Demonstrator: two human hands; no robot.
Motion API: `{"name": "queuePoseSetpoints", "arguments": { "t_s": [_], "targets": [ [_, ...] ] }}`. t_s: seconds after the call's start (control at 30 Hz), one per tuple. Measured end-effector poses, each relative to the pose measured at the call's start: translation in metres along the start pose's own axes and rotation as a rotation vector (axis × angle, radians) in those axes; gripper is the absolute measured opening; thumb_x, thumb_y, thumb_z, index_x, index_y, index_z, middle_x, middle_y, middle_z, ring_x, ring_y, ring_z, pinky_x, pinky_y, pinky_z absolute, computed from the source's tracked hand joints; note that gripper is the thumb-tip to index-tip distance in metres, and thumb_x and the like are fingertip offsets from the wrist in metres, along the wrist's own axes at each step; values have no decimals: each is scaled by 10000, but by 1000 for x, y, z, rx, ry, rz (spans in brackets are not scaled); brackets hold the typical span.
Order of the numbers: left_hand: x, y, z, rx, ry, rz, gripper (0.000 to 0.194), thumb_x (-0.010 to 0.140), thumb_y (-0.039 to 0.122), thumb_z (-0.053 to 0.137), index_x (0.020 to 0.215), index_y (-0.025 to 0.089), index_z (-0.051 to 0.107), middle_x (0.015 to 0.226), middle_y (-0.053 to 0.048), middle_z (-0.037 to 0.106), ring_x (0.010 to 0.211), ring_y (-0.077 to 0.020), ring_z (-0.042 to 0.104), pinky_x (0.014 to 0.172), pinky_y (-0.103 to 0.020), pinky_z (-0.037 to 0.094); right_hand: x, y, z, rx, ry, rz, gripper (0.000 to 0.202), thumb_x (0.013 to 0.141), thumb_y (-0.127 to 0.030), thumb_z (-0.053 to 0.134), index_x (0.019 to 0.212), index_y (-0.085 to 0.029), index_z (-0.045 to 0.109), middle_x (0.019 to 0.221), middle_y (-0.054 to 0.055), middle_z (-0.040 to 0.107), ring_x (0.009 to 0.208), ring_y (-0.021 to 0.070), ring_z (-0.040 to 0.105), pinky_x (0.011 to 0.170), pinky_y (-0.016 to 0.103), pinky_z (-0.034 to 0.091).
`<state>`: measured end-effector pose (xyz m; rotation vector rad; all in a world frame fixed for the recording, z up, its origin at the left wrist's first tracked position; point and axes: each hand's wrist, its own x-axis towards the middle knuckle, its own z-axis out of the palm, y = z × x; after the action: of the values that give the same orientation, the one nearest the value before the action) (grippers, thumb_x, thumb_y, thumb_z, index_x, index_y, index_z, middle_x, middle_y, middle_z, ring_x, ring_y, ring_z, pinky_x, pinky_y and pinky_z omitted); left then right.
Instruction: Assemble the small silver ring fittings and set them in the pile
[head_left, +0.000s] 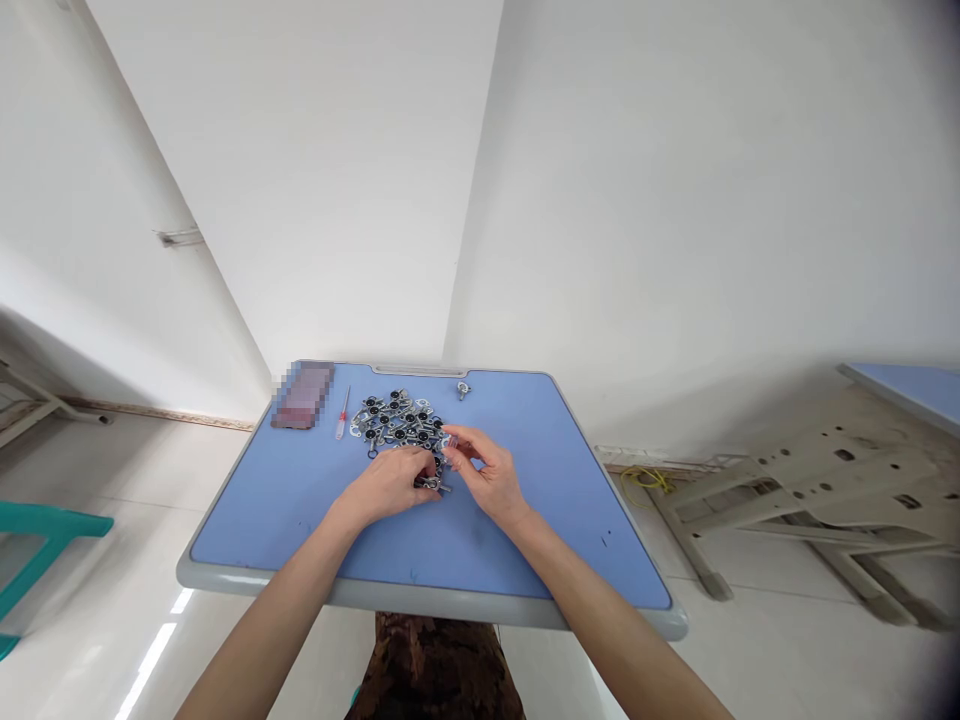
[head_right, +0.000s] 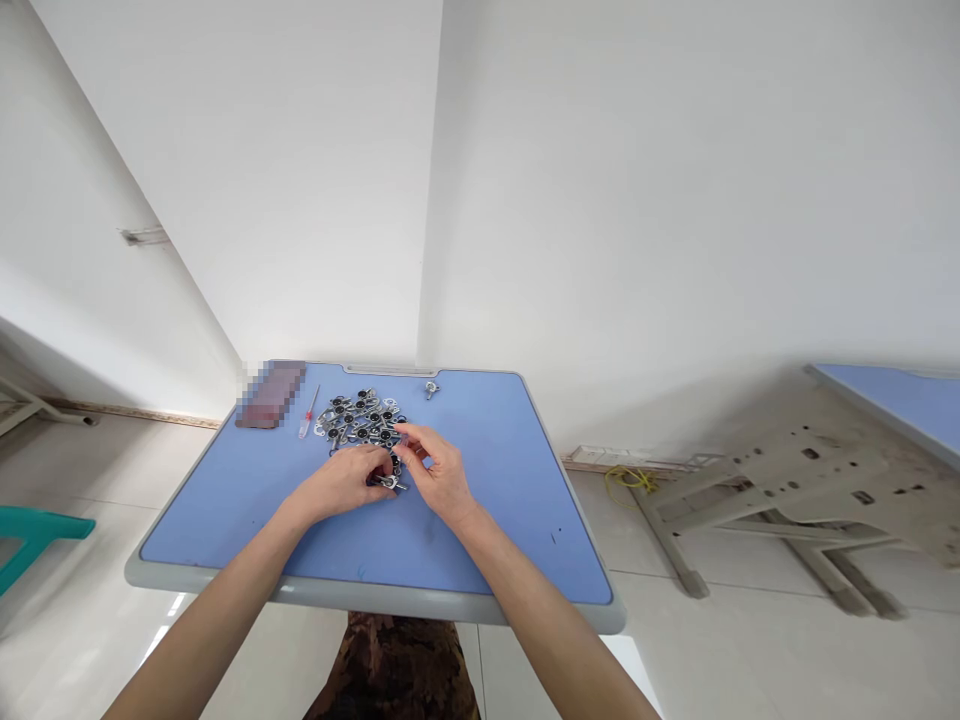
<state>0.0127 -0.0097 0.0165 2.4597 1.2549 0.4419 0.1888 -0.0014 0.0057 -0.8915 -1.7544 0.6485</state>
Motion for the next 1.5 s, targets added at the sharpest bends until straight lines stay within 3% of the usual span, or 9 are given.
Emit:
{"name": "queuePoseSetpoints", "arguments": {
  "t_s": [0.27, 0.53, 0.77, 0.93, 1.1, 1.3, 1.5],
  "targets": [
    [2, -1, 1, 0, -13, 10, 179, 754, 315, 644, 766, 191, 515, 785, 11, 586, 725, -157, 533, 615, -256, 349, 2, 0, -1, 46, -2, 81, 206, 849, -303, 534, 1015, -227, 628, 798, 23, 624, 585, 112, 562, 583, 270, 533],
    [1, 2, -2, -16, -19, -7, 151, 767, 305, 622, 775, 186, 530, 787, -6, 592, 734, -167, 544, 621, -261, 360, 3, -5, -8, 125, -170, 19, 265, 913, -303, 397, 1100, -217, 565, 877, 45, 612, 692, 126, 567, 630, 281, 525],
    [1, 2, 0, -7, -2, -1, 149, 767, 300, 618, 774, 186, 523, 785, -5, 588, 731, -170, 542, 613, -262, 358, 3, -7, -4, -35, -68, -90, 149, 847, -270, 538, 974, -221, 598, 880, 46, 565, 691, 135, 538, 668, 298, 502],
    [1, 1, 0, 0, -16, 0, 160, 766, 316, 627, 787, 190, 530, 810, -2, 594, 765, -173, 557, 635, -266, 373, 5, -3, -4, 40, -74, 8, 272, 876, -281, 486, 1120, -252, 601, 825, 24, 565, 704, 137, 551, 660, 290, 508],
    [1, 2, -1, -7, -19, -7, 156, 767, 313, 622, 782, 191, 525, 804, -3, 596, 752, -171, 550, 628, -264, 370, 3, 0, -5, 84, -139, 16, 358, 911, -273, 404, 1254, -249, 500, 893, 37, 590, 717, 129, 548, 672, 293, 515],
    [1, 2, 0, -1, 0, -1, 145, 766, 293, 612, 765, 186, 514, 785, -6, 592, 726, -169, 540, 614, -262, 358, 3, -6, -5, -46, -128, -87, 327, 880, -254, 480, 1201, -268, 536, 901, 45, 558, 774, 153, 543, 742, 324, 502],
    [0, 0, 0, 0, -2, 14, 165, 762, 314, 624, 778, 196, 510, 795, 10, 588, 735, -161, 535, 623, -257, 354, 5, -4, -6, 68, -144, 23, 359, 896, -256, 437, 1252, -253, 483, 875, 34, 578, 805, 153, 560, 765, 326, 506]
  ]
}}
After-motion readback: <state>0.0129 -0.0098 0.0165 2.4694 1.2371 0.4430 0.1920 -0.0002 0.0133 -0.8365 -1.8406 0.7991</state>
